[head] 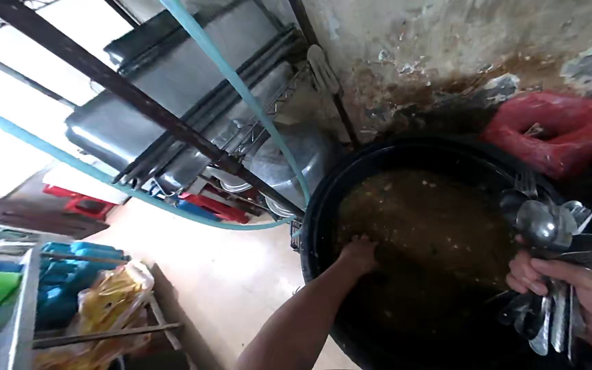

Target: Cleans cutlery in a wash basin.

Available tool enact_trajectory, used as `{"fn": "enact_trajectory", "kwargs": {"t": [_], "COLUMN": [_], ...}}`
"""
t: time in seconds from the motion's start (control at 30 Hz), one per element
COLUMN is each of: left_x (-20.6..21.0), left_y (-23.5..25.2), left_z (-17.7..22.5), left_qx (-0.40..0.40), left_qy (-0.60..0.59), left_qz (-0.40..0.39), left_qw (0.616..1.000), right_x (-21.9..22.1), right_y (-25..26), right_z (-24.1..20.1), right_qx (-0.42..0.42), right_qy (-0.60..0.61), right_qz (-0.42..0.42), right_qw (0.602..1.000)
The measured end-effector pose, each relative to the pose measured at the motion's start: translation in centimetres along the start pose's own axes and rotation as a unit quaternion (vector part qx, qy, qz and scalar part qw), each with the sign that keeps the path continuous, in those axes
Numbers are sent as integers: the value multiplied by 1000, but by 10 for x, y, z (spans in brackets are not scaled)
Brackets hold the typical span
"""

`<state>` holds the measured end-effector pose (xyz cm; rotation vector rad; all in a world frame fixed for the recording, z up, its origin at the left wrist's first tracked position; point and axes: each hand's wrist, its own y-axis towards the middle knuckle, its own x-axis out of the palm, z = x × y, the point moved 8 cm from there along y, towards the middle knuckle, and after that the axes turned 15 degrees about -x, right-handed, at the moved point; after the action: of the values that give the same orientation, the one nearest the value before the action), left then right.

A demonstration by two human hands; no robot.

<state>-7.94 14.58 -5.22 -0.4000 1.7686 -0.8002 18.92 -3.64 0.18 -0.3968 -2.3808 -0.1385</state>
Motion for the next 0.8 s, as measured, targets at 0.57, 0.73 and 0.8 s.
{"fn": "enact_trajectory", "kwargs": {"t": [0.57,0.73,0.8], "left_x": [70,59,44], "left_y": [-91,-90,-82], "left_z": [90,98,92], "left_qx": [168,205,186], "left_qy": [69,-164,-243], "left_qz": [-310,-395,-375], "left_qw": [933,880,875], "right_x": [2,1,1], "right_y": [-4,-3,-4], "right_z": [-5,-4,-4], "right_qx": [34,40,42], "right_qy": [-75,-58,-42], "right_qz": [66,38,29], "right_qw": [994,997,998]}}
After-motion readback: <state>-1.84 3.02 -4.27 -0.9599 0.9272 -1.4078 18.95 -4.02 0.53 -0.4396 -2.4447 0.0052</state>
